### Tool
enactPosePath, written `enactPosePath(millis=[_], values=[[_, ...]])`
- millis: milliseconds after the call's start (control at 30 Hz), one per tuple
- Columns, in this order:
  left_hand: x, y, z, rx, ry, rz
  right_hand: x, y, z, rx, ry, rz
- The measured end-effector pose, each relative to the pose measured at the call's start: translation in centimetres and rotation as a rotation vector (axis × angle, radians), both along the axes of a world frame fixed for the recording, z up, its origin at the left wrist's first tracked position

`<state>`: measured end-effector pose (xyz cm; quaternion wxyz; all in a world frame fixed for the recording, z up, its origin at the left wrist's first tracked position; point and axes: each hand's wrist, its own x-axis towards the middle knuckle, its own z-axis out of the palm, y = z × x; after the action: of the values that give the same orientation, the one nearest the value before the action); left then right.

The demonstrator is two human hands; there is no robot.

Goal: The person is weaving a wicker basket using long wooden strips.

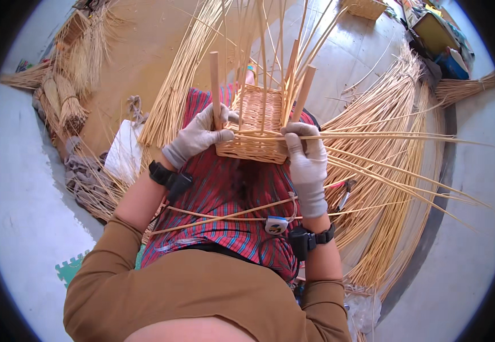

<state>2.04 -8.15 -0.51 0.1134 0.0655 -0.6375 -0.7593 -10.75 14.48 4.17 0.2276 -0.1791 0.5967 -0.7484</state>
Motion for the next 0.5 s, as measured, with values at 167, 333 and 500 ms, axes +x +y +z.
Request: enactPosePath(millis=[167,333,500], values=[[-0.7,0.9,-1.1,0.007,-0.062,0.048,-2.1,-4.2,3.7,0.187,0.581,0.052],[-0.7,1.3,-2.7,-0.018,0.015,0.187,-4.7,-12.7,5.1,0.057,0.760,0.337],[-0.4,2.3,-1.6,-0.018,-0.090,0.244,-3.3,-14.0,4.5,0.516,1.055,0.003]])
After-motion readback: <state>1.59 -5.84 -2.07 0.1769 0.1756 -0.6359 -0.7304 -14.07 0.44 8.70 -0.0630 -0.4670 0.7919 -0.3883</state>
